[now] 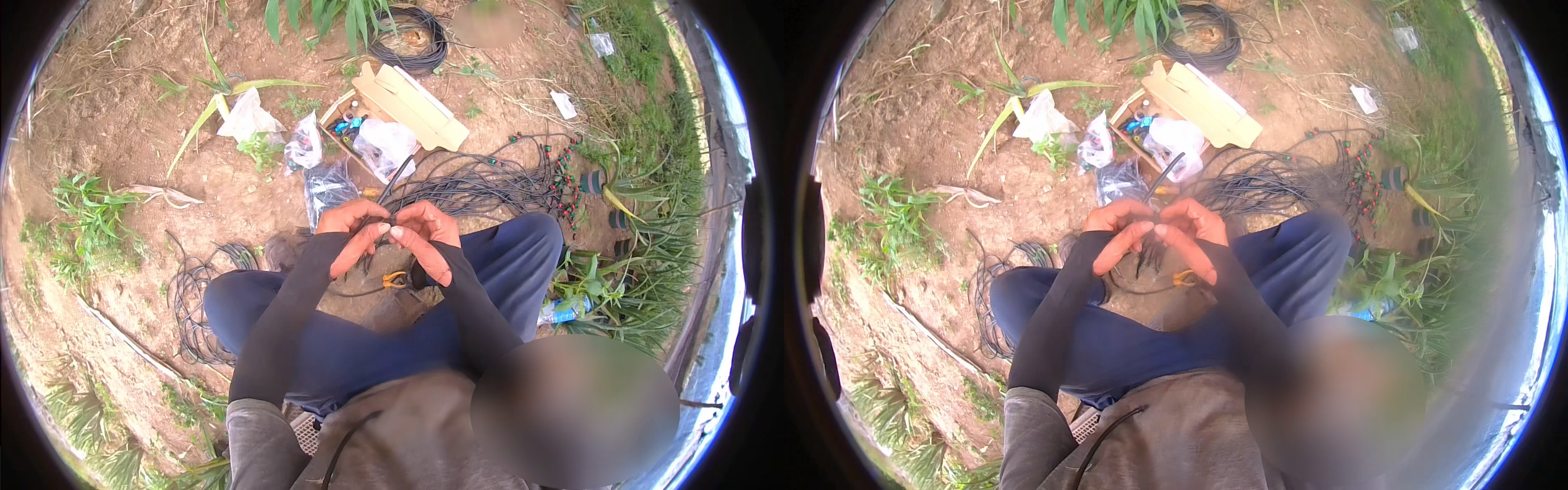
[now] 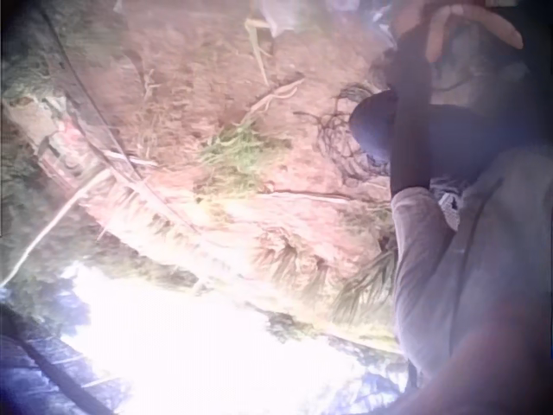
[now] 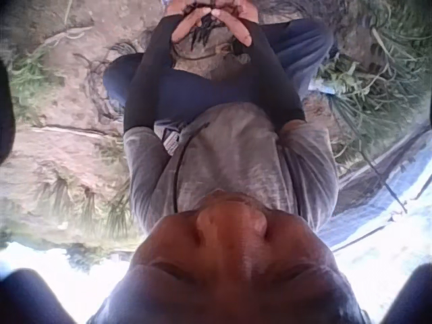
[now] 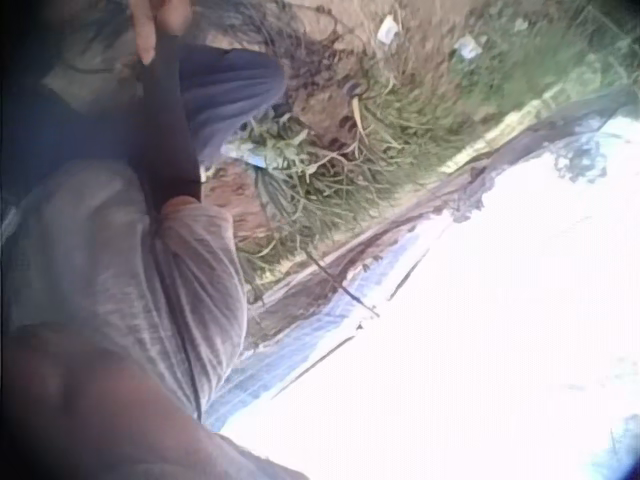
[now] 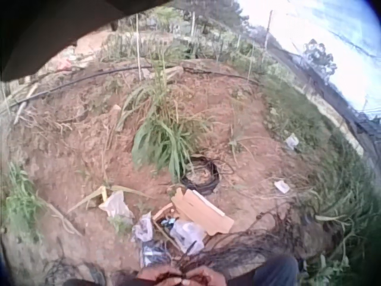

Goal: The person sits on the ground assembling an irrigation system. They cut black tubing with pliers, insert small green and red connectors, and attach them to the tubing. The person handles multiple pieces of tubing and connectors throughout the process.

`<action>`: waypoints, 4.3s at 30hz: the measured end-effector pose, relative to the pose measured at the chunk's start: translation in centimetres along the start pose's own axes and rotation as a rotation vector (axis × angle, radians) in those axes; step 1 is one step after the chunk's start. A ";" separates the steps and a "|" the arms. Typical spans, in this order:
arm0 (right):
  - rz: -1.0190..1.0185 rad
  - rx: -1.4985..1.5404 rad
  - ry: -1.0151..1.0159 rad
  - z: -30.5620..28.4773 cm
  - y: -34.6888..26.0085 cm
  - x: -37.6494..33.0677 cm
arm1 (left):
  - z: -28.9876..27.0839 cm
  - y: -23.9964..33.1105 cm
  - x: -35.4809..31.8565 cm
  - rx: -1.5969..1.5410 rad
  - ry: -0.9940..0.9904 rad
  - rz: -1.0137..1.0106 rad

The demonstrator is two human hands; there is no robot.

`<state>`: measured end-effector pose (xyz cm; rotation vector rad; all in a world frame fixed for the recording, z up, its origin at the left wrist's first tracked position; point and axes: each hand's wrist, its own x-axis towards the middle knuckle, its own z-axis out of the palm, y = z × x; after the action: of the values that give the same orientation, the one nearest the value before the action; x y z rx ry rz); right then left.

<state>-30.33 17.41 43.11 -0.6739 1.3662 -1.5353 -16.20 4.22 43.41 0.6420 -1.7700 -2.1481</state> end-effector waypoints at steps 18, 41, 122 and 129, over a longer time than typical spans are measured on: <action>-0.023 0.134 0.057 -0.4 -1.5 -6.9 | 7.2 -0.4 -8.7 0.130 -0.044 0.033; -0.624 -0.644 0.102 -1.8 4.6 -10.4 | 8.2 -1.2 -9.9 -0.001 0.229 -0.083; 0.355 -0.158 -0.161 -0.8 -1.7 -15.3 | 7.4 -0.7 -13.5 0.796 0.038 0.577; 0.527 0.024 -0.195 -0.9 -0.6 -14.8 | 6.9 -0.9 -14.0 0.936 0.029 0.683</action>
<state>-25.25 31.05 46.12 -0.3915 1.2490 -1.0359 -7.63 17.05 45.80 0.1653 -2.4602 -0.8160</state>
